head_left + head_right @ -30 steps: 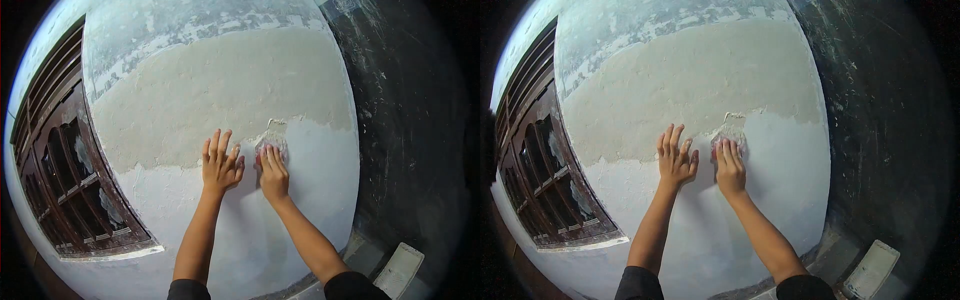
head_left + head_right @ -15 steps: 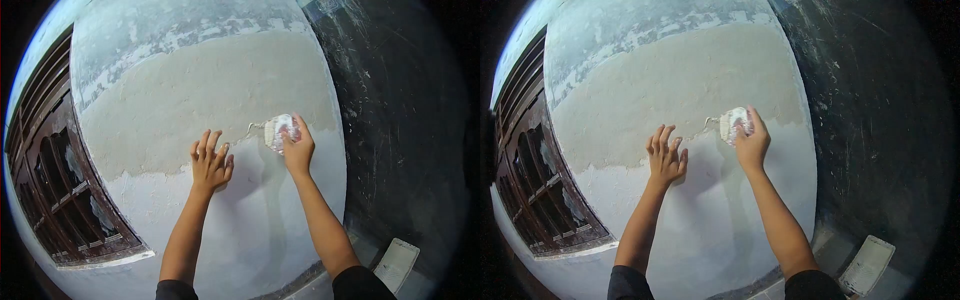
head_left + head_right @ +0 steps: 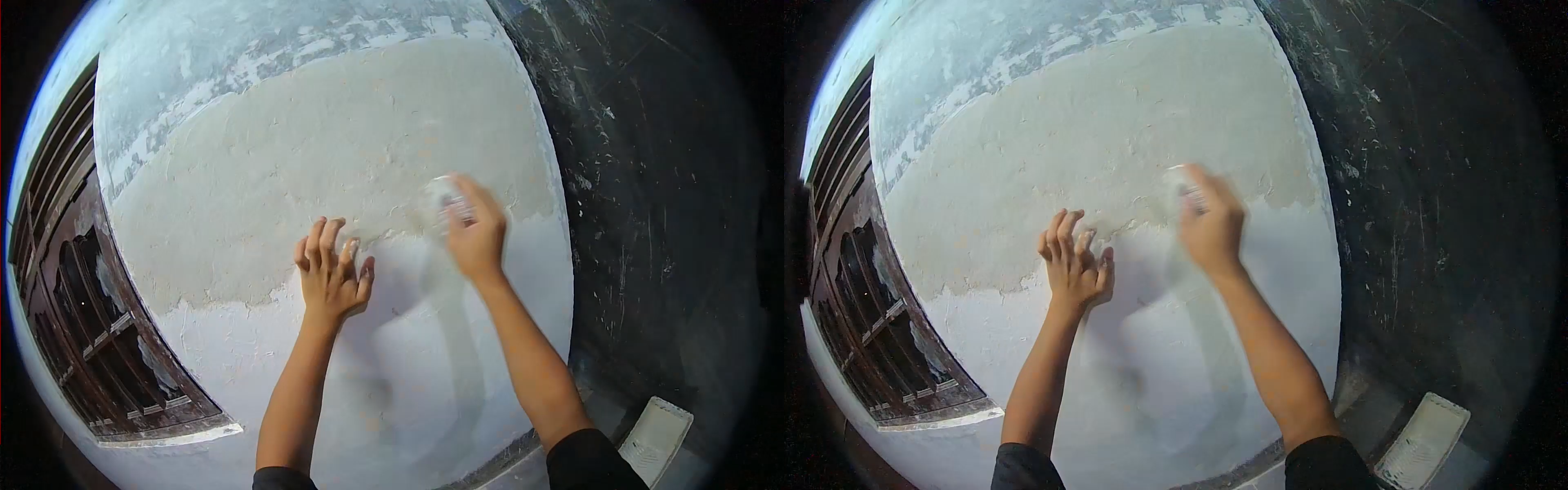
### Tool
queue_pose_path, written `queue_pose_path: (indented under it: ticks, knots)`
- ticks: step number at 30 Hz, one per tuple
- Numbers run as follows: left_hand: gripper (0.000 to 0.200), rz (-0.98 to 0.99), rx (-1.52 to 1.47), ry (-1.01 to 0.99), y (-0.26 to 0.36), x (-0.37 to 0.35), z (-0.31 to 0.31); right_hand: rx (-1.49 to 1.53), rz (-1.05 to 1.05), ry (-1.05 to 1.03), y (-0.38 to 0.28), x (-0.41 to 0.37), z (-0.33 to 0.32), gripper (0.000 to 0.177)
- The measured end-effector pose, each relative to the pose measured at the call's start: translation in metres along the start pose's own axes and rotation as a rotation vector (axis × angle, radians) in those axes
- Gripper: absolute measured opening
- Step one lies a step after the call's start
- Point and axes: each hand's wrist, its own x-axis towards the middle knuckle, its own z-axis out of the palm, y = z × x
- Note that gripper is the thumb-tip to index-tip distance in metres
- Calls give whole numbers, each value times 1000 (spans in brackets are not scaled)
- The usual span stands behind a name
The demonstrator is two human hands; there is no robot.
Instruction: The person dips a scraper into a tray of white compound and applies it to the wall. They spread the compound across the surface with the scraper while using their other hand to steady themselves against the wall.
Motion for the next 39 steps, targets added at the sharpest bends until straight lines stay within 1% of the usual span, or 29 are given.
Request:
queue_pose_path:
  ticks: [2, 3, 4, 6, 7, 8, 10, 11, 14, 15, 16, 18, 19, 20, 22, 24, 25, 26, 28, 30, 31, 32, 34, 35, 37, 39]
  knots:
    - [45, -11, -5, 18, -1, 0, 3, 159, 73, -219, -25, -3, 12, 43]
    - [44, -19, -9, 38, -2, -1, 2, 33, -30, -117, -7, -5, 19, 43]
    - [44, -12, -6, 33, -2, -2, 0, -86, 86, -60, 3, 1, 14, 42]
    - [45, -21, -9, 3, 0, -1, 0, -248, 169, 108, 9, 13, -4, 41]
    - [46, -22, -1, -12, -1, -2, 2, -158, 221, 157, 6, 17, -3, 43]
    - [46, -24, 4, -10, -2, -2, 2, -154, 218, 156, -1, 14, 8, 43]
    - [48, -22, -21, 46, -3, -2, 2, 169, 11, 6, -18, -1, 37, 40]
    - [48, -22, -19, 45, -3, -2, 2, 171, 12, 6, -13, -1, 38, 40]
    - [49, -39, -41, 40, -3, -3, 0, -147, 218, 165, 8, 2, 26, 39]
    - [48, -30, -36, 24, -2, -3, 0, -216, 290, 188, 7, 8, 10, 38]
    - [48, -23, -32, 9, -1, -3, 1, -137, 333, 179, 3, 9, 8, 38]
    - [46, -27, -44, 13, 0, -3, 0, 218, 199, 126, -3, -6, 40, 41]
    - [45, -40, -45, 35, -1, -3, 0, 305, 174, -46, -26, -8, 41, 42]
    - [43, -51, -44, 58, -2, -3, 0, 219, 199, -208, -50, -3, 37, 41]
    - [42, -63, -56, 45, -1, -3, -2, 44, 131, -44, -25, -2, 47, 43]
    - [41, -50, -87, 79, -1, -3, -2, -222, 283, 89, -10, 7, 19, 45]
    - [41, -51, -89, 83, 0, -4, -2, -342, 218, 192, -7, 11, 8, 44]
    - [41, -43, -84, 115, 0, -4, -2, -342, 215, 196, -13, 9, 13, 44]
    - [42, -38, -75, 152, -2, -3, 0, 64, 27, 114, -43, 1, 38, 46]
    - [40, -82, -90, 213, -6, -7, 1, 249, 33, -116, -73, -4, 56, 46]
    - [39, -94, -92, 235, -7, -7, 2, 198, 26, -146, -59, -7, 65, 44]
    - [39, -92, -92, 234, -6, -7, 1, 102, 72, -44, -39, -7, 66, 44]
    - [37, -121, -93, 224, -5, -6, 1, -145, 306, 106, -25, 11, 31, 42]
    - [37, -121, -92, 232, -6, -7, 2, -143, 298, 110, -24, 12, 33, 42]
    - [38, -56, -95, 220, -7, -9, 4, 37, 222, 154, -28, 8, 35, 42]
    - [38, -85, -112, 253, -9, -10, 5, 215, -2, -75, -51, -11, 59, 46]
